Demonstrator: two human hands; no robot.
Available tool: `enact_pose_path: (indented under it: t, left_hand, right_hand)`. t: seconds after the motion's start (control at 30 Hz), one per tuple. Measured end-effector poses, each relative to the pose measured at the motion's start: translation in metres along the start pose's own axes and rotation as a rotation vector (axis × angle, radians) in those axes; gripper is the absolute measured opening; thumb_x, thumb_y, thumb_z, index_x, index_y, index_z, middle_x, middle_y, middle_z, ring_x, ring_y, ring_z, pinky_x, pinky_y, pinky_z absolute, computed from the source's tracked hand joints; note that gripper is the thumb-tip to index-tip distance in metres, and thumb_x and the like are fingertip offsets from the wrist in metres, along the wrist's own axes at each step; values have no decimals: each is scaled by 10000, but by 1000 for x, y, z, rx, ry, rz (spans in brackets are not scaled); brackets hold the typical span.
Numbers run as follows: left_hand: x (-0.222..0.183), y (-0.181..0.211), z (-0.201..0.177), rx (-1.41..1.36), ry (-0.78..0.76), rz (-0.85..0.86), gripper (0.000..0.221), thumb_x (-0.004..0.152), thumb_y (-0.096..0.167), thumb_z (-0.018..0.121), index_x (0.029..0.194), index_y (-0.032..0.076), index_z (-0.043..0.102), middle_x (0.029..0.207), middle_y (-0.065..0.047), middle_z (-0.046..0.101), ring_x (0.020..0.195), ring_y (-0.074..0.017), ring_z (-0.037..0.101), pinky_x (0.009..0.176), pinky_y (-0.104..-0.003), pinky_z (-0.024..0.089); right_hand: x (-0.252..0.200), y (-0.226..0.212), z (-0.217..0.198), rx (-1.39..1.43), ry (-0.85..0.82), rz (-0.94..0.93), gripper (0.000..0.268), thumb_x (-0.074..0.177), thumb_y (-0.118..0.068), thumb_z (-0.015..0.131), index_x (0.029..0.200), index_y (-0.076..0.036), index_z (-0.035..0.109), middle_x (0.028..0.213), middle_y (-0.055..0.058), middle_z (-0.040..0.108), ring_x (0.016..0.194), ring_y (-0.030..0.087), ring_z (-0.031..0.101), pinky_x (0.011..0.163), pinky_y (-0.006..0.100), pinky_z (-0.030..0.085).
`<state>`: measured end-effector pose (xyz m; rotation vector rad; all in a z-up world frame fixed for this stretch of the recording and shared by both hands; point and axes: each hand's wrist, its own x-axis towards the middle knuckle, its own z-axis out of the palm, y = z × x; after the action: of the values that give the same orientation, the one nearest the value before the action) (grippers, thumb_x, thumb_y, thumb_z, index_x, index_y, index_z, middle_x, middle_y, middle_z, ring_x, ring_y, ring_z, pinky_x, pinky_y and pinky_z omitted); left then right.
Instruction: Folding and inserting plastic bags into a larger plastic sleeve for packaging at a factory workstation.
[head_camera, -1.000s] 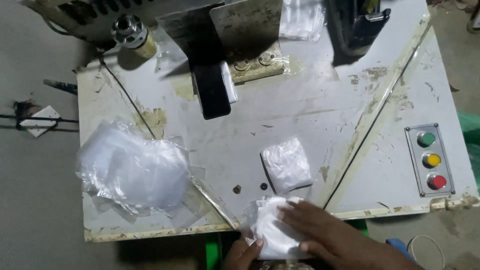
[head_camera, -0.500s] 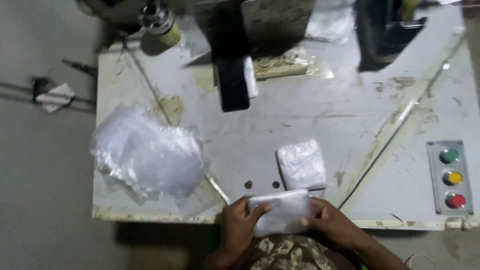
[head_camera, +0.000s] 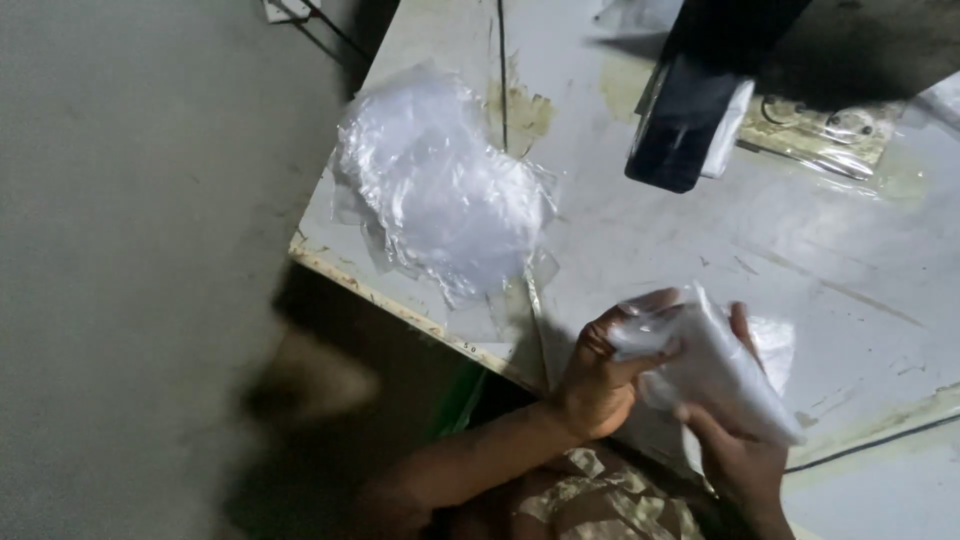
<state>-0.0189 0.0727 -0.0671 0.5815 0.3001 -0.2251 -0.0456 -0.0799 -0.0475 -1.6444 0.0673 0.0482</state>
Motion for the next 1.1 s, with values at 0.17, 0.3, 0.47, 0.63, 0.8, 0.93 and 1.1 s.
enact_pose_path:
  t: [0.17,0.3,0.47,0.63,0.8,0.93,1.1]
  left_hand:
    - [-6,103,15,524,-77,420,551,1002,240,669,1464,6,481,1433,-179,616,1333,-333,629,1195,-477,485]
    - [2,145,-51,1493,261,811,151,899,124,821,1008,90,723,963,-43,635,766,-133,609,643,-263,539]
    - [2,152,-80,1584,267,183,114,937,169,716,945,63,756,852,-69,749,658,-167,712,592,-323,514]
    - [1,140,-65,1354,114,347,265,1025,245,586,1018,35,747,958,-44,679,888,-156,655,761,-291,495]
    - [-5,90,-64,1191,-20,309,268,1001,299,639,953,53,733,906,-44,709,863,-154,647,749,-301,500]
    - [5,87,-93,1137,121,415,161,995,163,689,919,43,765,827,-93,717,828,-135,647,744,-318,541]
    - [23,133,-90,1214,219,554,166,984,182,677,954,33,743,890,-35,702,835,-117,641,724,-271,507]
  right_hand:
    - [17,2,0,-11,124,443,164,951,23,690,1085,-6,779,898,202,749,689,266,665,603,289,489]
    - [22,27,-29,-172,77,331,193,974,-56,646,1113,-75,777,1127,125,768,1024,197,687,831,276,506]
    - [27,54,-91,-187,300,70,292,967,-118,657,1241,-24,623,1198,53,645,1075,116,600,921,259,517]
    - [42,-15,-38,-265,166,470,269,972,-193,722,1216,-83,747,1172,61,749,1043,126,645,934,272,486]
    - [57,-61,45,-146,-216,1001,442,845,-56,744,1273,53,720,1079,292,808,837,412,710,747,412,534]
    - [59,-38,52,-89,-394,411,268,737,-94,873,996,-24,861,866,135,840,817,179,642,808,359,537]
    - [71,-41,-16,-531,79,551,410,882,-296,727,1263,-148,751,1204,67,747,1122,201,638,977,359,442]
